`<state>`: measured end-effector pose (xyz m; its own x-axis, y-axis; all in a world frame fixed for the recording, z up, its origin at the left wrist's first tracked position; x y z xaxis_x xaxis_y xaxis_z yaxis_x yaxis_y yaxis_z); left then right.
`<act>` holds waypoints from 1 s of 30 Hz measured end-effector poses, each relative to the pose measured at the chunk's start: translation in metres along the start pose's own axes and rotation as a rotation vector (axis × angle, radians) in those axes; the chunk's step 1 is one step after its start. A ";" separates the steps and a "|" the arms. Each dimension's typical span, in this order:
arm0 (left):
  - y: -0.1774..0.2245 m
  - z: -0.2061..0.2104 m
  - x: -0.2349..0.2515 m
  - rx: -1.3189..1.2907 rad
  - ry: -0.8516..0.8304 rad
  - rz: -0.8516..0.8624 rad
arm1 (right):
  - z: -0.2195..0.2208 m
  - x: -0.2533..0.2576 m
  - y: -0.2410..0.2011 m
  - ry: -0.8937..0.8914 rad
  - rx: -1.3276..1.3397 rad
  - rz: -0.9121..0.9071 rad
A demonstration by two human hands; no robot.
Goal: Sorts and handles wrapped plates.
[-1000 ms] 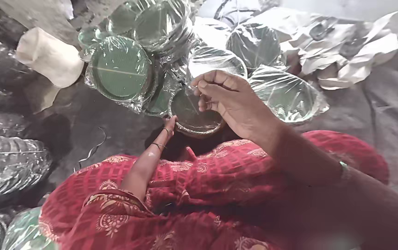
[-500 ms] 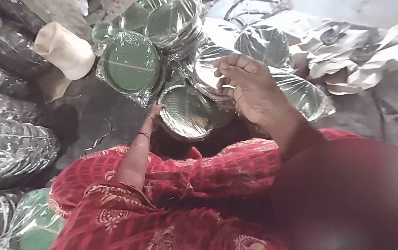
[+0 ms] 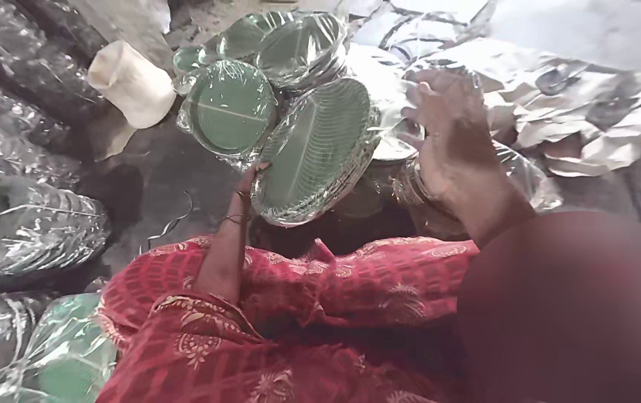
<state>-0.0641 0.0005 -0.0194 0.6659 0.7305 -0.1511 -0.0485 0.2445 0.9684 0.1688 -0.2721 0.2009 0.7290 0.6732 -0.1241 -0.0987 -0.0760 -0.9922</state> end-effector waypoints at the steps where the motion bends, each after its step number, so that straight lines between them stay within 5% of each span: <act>1: -0.003 0.000 0.000 0.019 0.002 0.020 | 0.003 -0.002 0.006 -0.003 0.030 0.058; 5: -0.008 0.015 0.001 -0.013 0.008 -0.024 | 0.024 -0.008 0.025 -0.154 0.167 0.210; 10: -0.029 0.015 0.007 0.003 -0.053 -0.117 | 0.034 -0.010 0.029 -0.202 0.108 0.189; 18: 0.002 0.030 -0.024 0.223 -0.084 0.012 | 0.036 -0.008 0.018 -0.174 0.122 0.123; 20: 0.000 0.033 -0.007 0.108 -0.115 0.068 | 0.033 -0.008 0.016 -0.149 0.132 0.120; 23: 0.006 0.047 -0.012 -0.097 -0.051 -0.161 | 0.029 -0.008 0.016 -0.123 0.139 0.111; 27: -0.025 0.022 -0.008 -0.096 -0.265 0.028 | 0.027 -0.009 0.014 -0.092 0.142 0.087; 30: -0.003 0.046 -0.021 -0.184 -0.171 -0.146 | 0.027 -0.017 0.009 -0.101 0.134 0.080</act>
<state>-0.0434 -0.0450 -0.0102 0.7911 0.5647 -0.2351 -0.0667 0.4616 0.8846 0.1370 -0.2640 0.1939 0.6439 0.7401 -0.1941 -0.2476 -0.0384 -0.9681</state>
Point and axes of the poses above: each hand's wrist, its own x-axis towards the middle knuckle, its own z-axis out of the palm, y = z × x, the point moved 6 cm from there along x, towards the middle knuckle, and after that the axes turned 6 degrees about z, right-handed, at the moved point
